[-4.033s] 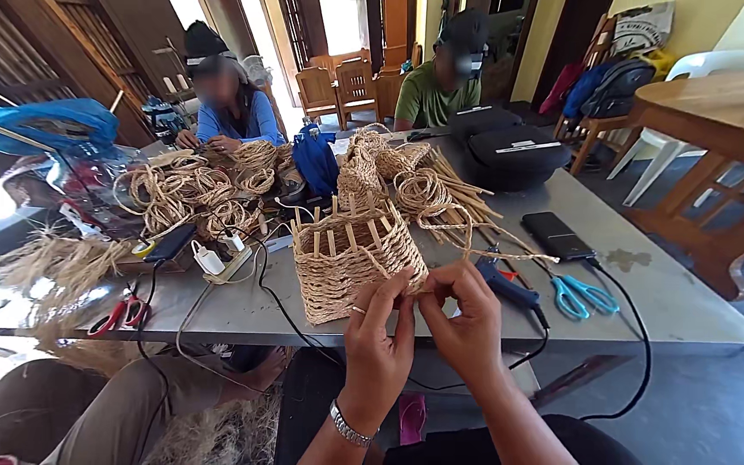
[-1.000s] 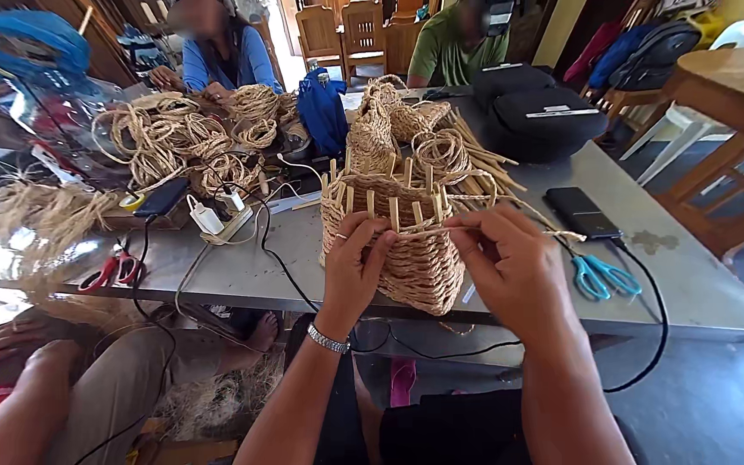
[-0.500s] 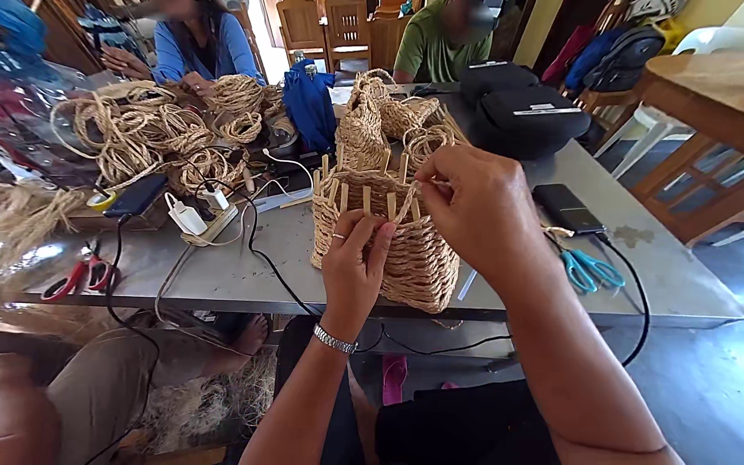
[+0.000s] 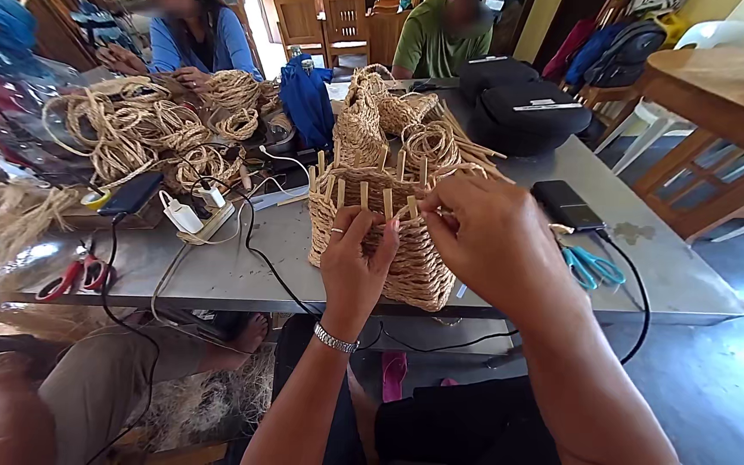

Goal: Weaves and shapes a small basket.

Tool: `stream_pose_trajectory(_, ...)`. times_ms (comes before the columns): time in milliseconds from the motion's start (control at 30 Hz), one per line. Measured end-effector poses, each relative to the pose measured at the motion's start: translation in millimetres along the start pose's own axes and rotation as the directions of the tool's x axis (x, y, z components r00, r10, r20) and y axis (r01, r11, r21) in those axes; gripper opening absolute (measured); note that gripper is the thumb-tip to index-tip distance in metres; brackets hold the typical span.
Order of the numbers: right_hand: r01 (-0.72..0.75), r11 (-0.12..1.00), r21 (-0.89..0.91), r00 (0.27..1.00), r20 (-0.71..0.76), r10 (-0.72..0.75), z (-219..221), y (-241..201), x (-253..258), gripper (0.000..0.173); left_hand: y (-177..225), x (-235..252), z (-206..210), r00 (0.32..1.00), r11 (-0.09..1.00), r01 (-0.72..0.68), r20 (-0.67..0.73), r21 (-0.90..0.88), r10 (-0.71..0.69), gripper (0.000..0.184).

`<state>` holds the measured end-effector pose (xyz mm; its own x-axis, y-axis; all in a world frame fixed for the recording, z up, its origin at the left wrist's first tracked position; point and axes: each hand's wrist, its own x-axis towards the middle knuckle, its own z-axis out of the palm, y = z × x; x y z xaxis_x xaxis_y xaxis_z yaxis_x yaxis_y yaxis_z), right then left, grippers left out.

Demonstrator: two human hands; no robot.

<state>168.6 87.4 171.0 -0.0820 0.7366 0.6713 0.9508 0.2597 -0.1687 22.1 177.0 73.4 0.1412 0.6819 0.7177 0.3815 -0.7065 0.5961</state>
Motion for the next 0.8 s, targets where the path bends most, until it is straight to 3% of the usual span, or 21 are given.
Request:
stream_pose_trajectory(133,-0.126,0.963,0.237,0.985,-0.088,0.151,21.2,22.9,-35.3,0.01,-0.9,0.7,-0.3,1.0,1.0,-0.021,0.005,-0.002,0.021,0.024)
stream_pose_trajectory(267,-0.164,0.798,0.579,0.941,-0.149,0.302,57.9,32.2,-54.4,0.013,-11.8,-5.9,4.2,0.99,0.989,-0.136,-0.028,0.057,0.138,0.029)
stream_pose_trajectory(467,-0.196,0.678,0.708,0.933,-0.079,0.352,62.6,37.7,-55.7,0.013,-19.1,-12.2,11.1,0.978,0.968,-0.197,-0.041,0.156,0.205,0.035)
stream_pose_trajectory(600,-0.167,0.615,0.771,0.915,-0.111,0.388,70.8,33.0,-59.7,0.012,-10.0,-12.9,3.6,0.99,0.986,-0.142,-0.003,0.083,0.143,0.038)
stream_pose_trajectory(700,-0.127,0.59,0.798,0.911,-0.142,0.388,76.4,30.7,-62.6,0.013,5.0,-22.3,5.0,0.981,0.985,-0.169,-0.089,0.023,0.17,0.051)
stream_pose_trajectory(800,-0.116,0.578,0.807,0.908,-0.15,0.392,78.5,30.2,-63.2,0.014,20.9,-23.5,5.4,0.975,0.976,-0.205,-0.078,0.067,0.21,0.041)
